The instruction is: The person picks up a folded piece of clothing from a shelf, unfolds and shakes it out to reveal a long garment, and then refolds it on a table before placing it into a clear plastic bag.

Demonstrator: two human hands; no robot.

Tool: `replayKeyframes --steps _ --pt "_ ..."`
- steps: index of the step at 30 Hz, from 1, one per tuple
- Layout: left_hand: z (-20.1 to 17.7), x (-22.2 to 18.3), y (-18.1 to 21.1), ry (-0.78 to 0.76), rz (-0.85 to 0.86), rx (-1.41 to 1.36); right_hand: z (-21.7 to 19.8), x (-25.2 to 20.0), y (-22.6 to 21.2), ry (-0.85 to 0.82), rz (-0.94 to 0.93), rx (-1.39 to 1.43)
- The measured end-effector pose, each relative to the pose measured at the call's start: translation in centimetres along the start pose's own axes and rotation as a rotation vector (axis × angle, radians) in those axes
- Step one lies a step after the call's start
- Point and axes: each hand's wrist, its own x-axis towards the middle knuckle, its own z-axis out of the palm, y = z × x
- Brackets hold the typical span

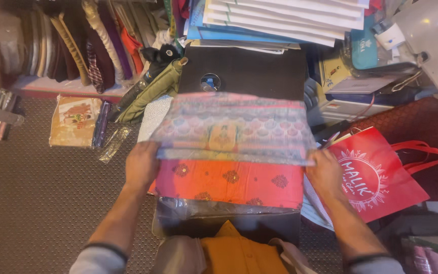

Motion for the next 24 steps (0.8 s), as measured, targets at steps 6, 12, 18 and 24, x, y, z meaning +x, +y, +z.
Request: replayKeyframes --steps 6,12,18,24 --pt "0.3 -10.4 -2.5 -0.029 -0.306 0.014 -1.2 -10.0 -0.9 -0.266 0.061 -0.089" --pt "10.3 -14.5 -4.5 0.129 -1.374 -0.685 -3.1 -8.5 -2.7 -0.777 0.323 -0.056" --pt "4.6 -7.6 1.2 -0.342 -1.654 -1.735 -4.4 -4.0 -9.5 -0.388 0.249 0.091" --pt "13.4 -8.0 -2.9 -0.132 -1.648 -2.030 -0.6 -0.6 -17.6 -0.326 -0.136 0.224"
